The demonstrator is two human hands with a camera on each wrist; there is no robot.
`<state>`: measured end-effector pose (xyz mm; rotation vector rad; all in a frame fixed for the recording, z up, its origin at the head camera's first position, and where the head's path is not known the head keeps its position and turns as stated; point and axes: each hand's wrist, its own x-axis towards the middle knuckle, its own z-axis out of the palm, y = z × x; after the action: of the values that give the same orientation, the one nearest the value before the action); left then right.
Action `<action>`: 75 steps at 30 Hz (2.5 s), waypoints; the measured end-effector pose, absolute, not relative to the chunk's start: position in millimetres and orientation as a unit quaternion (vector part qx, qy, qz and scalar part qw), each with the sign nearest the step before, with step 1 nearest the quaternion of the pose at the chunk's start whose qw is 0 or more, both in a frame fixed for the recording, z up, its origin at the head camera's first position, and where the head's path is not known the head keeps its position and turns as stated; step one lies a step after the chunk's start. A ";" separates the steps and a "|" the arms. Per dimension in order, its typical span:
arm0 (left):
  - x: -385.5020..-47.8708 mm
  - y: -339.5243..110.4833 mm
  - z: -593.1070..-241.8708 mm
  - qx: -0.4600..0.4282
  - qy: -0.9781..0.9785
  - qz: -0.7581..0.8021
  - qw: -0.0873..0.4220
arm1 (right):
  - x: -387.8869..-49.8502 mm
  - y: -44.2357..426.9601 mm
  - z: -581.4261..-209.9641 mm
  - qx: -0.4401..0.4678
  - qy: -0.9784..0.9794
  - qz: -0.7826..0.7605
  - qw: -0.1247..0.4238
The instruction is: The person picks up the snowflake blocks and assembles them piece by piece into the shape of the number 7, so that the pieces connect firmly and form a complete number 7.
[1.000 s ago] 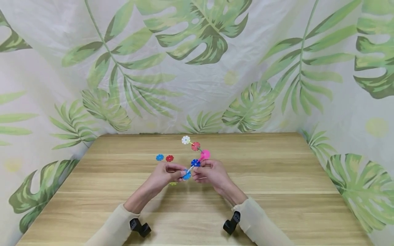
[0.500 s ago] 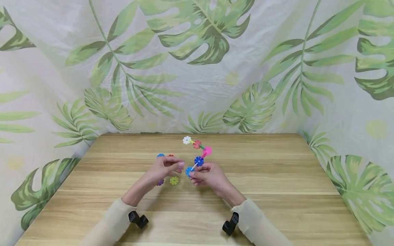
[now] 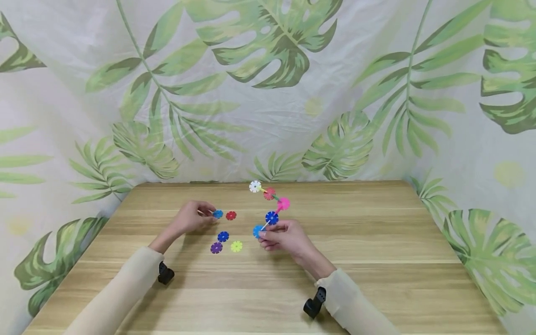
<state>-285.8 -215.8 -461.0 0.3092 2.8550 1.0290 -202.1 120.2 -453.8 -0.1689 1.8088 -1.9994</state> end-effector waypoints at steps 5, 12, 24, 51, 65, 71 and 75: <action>-293.1 -215.4 -465.0 0.092 0.935 0.337 0.057 | -202.5 120.8 -454.5 -0.059 0.652 -0.723 0.222; -299.9 -214.6 -465.9 0.084 0.940 0.323 0.064 | -202.7 120.5 -455.5 -0.060 0.648 -0.727 0.219; -303.1 -212.3 -465.5 0.083 0.939 0.323 0.083 | -204.4 122.7 -452.8 -0.063 0.650 -0.726 0.214; -218.5 -132.5 -445.9 0.062 0.807 0.583 0.074 | -204.9 123.3 -453.4 -0.056 0.654 -0.728 0.197; -187.5 -100.3 -441.7 0.138 0.855 0.499 -0.011 | -204.6 121.3 -449.3 -0.043 0.644 -0.740 0.191; -184.0 -93.7 -439.0 0.157 0.877 0.452 -0.047 | -203.9 121.1 -448.9 -0.044 0.648 -0.737 0.186; -183.0 -90.2 -438.4 0.179 0.885 0.424 -0.068 | -203.3 120.9 -451.0 -0.043 0.660 -0.728 0.179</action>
<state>-183.0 -90.2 -438.4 0.5889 2.9094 1.3923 -203.3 120.9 -451.0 -0.1223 1.8674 -2.0591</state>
